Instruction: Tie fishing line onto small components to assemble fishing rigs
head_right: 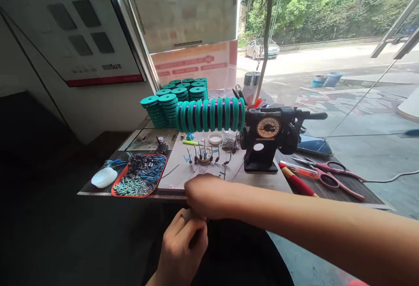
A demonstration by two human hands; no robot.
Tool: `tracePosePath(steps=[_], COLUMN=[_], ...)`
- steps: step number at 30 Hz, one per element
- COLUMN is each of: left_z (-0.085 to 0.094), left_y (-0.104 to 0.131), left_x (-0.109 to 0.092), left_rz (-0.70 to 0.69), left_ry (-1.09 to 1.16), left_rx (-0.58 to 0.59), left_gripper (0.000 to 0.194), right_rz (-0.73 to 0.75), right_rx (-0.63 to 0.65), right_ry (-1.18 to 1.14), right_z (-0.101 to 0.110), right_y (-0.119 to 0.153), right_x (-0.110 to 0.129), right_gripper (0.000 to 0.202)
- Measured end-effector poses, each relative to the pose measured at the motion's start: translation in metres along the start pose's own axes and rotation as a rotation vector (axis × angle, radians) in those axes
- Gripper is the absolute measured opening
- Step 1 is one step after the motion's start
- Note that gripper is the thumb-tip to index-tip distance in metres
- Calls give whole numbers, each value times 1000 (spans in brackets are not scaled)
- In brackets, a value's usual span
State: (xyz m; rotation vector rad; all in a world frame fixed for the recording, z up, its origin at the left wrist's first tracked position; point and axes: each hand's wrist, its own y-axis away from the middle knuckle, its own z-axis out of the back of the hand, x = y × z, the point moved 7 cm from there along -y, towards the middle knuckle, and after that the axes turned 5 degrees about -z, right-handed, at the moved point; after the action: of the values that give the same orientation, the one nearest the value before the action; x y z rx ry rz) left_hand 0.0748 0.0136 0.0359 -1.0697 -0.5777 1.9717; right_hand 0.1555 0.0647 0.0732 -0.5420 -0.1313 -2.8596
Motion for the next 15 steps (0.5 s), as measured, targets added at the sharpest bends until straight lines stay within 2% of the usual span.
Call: tracePosePath(steps=[2, 4, 6, 7, 9, 12, 15], left_z=[-8, -22, -33, -36, -42, -48, -52], left_y=[4, 14, 23, 26, 31, 37, 41], left_x=[20, 34, 36, 36, 34, 30, 26], left_rz=[335, 700, 960, 1054, 1191, 1293, 1347], left_ry=[247, 594, 902, 1009, 1140, 1264, 1326], left_rx=[79, 151, 169, 165, 164, 167, 164], left_gripper=[18, 10, 7, 8, 8, 10, 12], right_rz=[127, 243, 404, 432, 468, 536, 567], right_rx=[-59, -221, -594, -668, -727, -715, -754], right_ry=[44, 39, -12, -21, -8, 7, -13], right_z=[3, 8, 15, 8, -13, -44, -58], right_y=[18, 44, 81, 95, 114, 126, 128], right_x=[8, 8, 3, -4, -16, -22, -20], right_gripper=[5, 10, 15, 17, 17, 23, 28])
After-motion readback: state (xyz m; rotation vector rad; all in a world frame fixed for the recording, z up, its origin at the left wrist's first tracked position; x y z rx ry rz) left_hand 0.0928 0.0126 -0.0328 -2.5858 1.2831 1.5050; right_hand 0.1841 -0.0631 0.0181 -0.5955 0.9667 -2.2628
